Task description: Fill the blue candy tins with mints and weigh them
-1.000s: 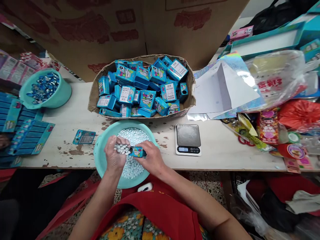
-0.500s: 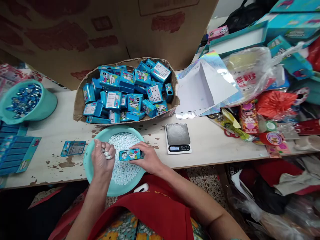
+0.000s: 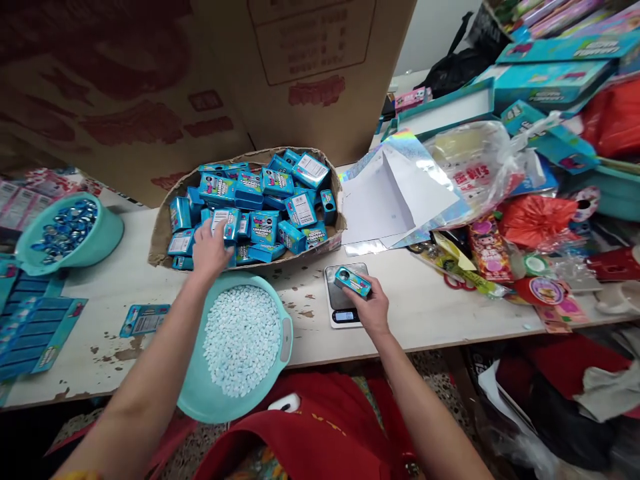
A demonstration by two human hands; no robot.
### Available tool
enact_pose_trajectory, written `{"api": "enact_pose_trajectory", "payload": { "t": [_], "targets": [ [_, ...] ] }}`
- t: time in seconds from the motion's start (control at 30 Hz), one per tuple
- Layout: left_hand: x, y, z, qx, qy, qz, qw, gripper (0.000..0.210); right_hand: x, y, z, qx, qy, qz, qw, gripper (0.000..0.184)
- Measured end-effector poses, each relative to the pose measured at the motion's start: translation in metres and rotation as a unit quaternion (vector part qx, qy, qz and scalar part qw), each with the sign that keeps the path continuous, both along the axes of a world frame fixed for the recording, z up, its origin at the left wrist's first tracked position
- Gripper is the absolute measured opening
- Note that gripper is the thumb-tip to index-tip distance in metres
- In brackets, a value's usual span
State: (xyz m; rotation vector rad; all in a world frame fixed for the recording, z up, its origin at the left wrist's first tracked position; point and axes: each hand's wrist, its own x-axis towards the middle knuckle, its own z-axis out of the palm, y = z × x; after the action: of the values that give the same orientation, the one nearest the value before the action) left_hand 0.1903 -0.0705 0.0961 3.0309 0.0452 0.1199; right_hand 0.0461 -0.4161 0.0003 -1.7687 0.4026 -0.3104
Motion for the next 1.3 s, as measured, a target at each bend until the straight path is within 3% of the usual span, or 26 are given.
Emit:
{"api": "enact_pose_trajectory", "payload": {
  "t": [0.1, 0.17, 0.3, 0.37, 0.43, 0.5, 0.53, 0.6, 0.63, 0.67, 0.73, 0.8, 0.83, 0.9, 0.97, 1.03, 1.17, 1.3],
  "targets": [
    [0.031, 0.000, -0.009, 0.036, 0.066, 0.003, 0.997, 0.073, -0.013, -0.006, 0.001, -0.041, -0.018, -0.006, 0.999, 0.071],
    [0.033, 0.001, -0.010, 0.034, 0.041, 0.009, 0.999, 0.064, -0.031, -0.012, 0.010, -0.059, -0.033, -0.035, 0.997, 0.073],
    [0.005, 0.007, 0.009, -0.025, -0.076, 0.092, 0.992, 0.056, -0.076, -0.016, 0.034, -0.050, -0.018, -0.099, 0.994, 0.044],
    [-0.024, 0.007, 0.022, -0.139, -0.149, 0.147, 0.968, 0.058, -0.093, -0.008, 0.045, -0.035, 0.011, -0.077, 0.996, 0.033],
    [-0.064, 0.000, 0.031, -0.336, -0.154, 0.161, 0.915, 0.060, -0.103, 0.009, 0.053, 0.015, 0.044, -0.010, 0.999, 0.027],
    [-0.112, -0.017, 0.033, -0.534, -0.014, 0.119, 0.837, 0.057, -0.104, 0.031, 0.059, 0.124, 0.068, 0.079, 0.987, 0.037],
    [-0.136, -0.029, 0.031, -0.591, 0.074, 0.100, 0.797, 0.054, -0.103, 0.043, 0.062, 0.188, 0.072, 0.118, 0.972, 0.050],
    [-0.179, -0.054, 0.024, -0.644, 0.257, 0.068, 0.718, 0.052, -0.099, 0.062, 0.068, 0.284, 0.085, 0.164, 0.941, 0.073],
    [-0.196, -0.065, 0.019, -0.657, 0.308, 0.068, 0.685, 0.051, -0.097, 0.068, 0.071, 0.305, 0.097, 0.171, 0.932, 0.077],
    [-0.209, -0.073, 0.014, -0.665, 0.339, 0.077, 0.661, 0.053, -0.096, 0.073, 0.073, 0.311, 0.113, 0.169, 0.929, 0.074],
    [-0.222, -0.079, 0.007, -0.677, 0.346, 0.101, 0.641, 0.056, -0.097, 0.075, 0.078, 0.296, 0.146, 0.159, 0.930, 0.060],
    [-0.221, -0.071, -0.001, -0.672, 0.322, 0.121, 0.656, 0.059, -0.100, 0.071, 0.081, 0.276, 0.158, 0.162, 0.934, 0.054],
    [-0.217, -0.062, -0.005, -0.657, 0.305, 0.128, 0.677, 0.059, -0.102, 0.067, 0.083, 0.265, 0.161, 0.167, 0.936, 0.053],
    [-0.206, -0.042, -0.016, -0.587, 0.273, 0.142, 0.749, 0.058, -0.106, 0.060, 0.084, 0.244, 0.167, 0.178, 0.939, 0.051],
    [-0.198, -0.024, -0.032, -0.455, 0.265, 0.135, 0.840, 0.057, -0.111, 0.052, 0.083, 0.226, 0.174, 0.184, 0.941, 0.049],
    [-0.194, -0.015, -0.051, -0.325, 0.280, 0.090, 0.899, 0.055, -0.117, 0.044, 0.079, 0.209, 0.181, 0.168, 0.946, 0.050],
    [-0.200, -0.024, -0.077, -0.184, 0.292, -0.065, 0.936, 0.040, -0.130, 0.026, 0.068, 0.177, 0.198, 0.104, 0.958, 0.053],
    [-0.204, -0.036, -0.077, -0.104, 0.328, -0.120, 0.931, 0.024, -0.140, 0.009, 0.059, 0.188, 0.202, 0.034, 0.961, 0.055]
  ]
}}
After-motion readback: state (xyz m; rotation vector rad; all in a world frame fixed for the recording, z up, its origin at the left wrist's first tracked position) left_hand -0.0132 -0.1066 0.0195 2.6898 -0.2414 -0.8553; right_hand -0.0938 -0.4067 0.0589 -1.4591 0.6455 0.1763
